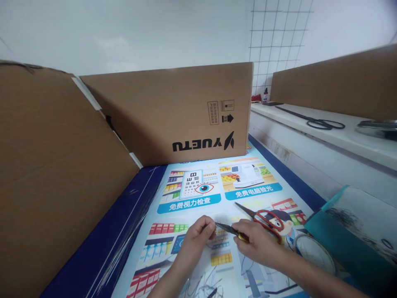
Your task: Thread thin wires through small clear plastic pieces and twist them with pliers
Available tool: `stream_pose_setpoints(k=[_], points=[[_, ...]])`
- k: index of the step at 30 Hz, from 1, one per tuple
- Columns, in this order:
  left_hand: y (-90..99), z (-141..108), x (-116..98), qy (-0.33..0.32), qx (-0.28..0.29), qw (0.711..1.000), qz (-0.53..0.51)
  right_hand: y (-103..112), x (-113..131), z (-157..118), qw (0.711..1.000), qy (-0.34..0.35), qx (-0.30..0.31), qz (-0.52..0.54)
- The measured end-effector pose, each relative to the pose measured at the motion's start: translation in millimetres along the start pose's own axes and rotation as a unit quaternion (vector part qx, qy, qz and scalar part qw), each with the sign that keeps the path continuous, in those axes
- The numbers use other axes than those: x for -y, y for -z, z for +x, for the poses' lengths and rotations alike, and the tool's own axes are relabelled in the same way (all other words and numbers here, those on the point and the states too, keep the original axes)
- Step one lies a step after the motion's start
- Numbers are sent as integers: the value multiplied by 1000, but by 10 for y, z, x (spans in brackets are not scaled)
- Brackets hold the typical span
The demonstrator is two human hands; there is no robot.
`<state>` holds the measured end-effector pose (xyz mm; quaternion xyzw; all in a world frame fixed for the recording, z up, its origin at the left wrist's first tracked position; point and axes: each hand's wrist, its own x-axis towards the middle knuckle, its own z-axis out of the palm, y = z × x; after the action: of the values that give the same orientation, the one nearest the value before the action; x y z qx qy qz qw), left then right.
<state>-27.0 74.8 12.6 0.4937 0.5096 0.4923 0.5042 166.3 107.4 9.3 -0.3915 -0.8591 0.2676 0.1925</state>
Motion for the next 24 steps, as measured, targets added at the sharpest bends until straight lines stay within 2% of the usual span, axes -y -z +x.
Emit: stream_pose_setpoints(k=[15, 24], points=[[-45, -55, -48, 63, 7, 986, -152, 96, 18, 10, 1000, 11, -2, -2], [-60, -46, -61, 82, 3, 978, -190, 87, 15, 13, 1000, 18, -7, 9]])
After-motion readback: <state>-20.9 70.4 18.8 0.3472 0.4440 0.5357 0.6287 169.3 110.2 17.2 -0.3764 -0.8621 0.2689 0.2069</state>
